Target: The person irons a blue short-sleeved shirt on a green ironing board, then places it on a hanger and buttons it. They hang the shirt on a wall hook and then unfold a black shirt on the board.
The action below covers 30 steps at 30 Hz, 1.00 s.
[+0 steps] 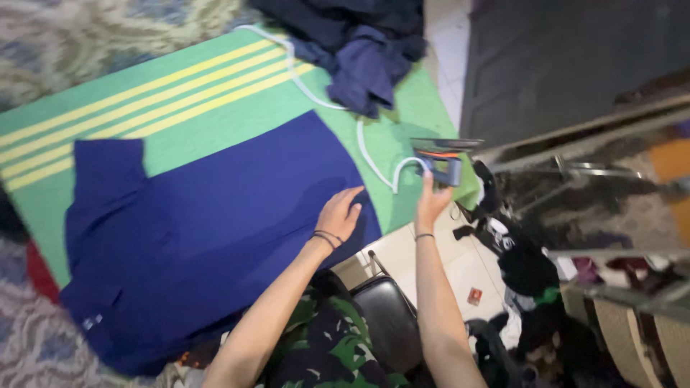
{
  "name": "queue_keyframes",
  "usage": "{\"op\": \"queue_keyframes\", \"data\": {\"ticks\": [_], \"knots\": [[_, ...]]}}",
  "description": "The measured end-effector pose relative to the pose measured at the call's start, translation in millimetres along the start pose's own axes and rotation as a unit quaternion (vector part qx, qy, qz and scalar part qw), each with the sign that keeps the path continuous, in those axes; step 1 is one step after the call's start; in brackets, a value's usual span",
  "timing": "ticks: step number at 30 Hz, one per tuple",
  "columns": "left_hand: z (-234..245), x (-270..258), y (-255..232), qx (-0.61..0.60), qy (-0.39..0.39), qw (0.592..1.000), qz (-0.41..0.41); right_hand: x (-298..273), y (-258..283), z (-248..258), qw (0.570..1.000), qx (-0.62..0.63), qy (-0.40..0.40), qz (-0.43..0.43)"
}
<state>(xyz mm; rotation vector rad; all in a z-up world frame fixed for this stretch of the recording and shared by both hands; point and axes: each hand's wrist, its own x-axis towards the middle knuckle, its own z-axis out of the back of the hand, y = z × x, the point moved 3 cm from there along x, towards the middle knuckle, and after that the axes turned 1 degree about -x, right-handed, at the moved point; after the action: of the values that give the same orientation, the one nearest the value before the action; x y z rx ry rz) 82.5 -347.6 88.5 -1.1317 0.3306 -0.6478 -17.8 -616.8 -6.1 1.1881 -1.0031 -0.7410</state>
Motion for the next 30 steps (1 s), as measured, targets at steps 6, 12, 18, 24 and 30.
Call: {"op": "queue_keyframes", "data": {"ticks": [6,12,18,24,30], "knots": [[131.4,-95.1,59.9,0.015,-0.173,0.983,0.058,-68.0,51.6,-9.6,0.981,-0.162,-0.106,0.004],[262.1,-233.7,128.4,0.162,-0.436,0.863,0.198,-208.8,129.3,-149.4,0.987,-0.117,0.096,0.058],[307.2,-337.9,192.2,0.274,-0.555,0.679,0.395,-365.0,207.6,-305.1,0.818,-0.131,0.537,0.159],[282.3,-357.8,215.1,0.191,-0.471,0.699,0.503,-479.5,221.4,-381.8,0.636,-0.199,0.715,0.213],[280.2,-354.4,175.8,0.09,-0.5,0.796,0.328,-527.1,228.9,-416.6,0.506,-0.203,0.67,0.504]]}}
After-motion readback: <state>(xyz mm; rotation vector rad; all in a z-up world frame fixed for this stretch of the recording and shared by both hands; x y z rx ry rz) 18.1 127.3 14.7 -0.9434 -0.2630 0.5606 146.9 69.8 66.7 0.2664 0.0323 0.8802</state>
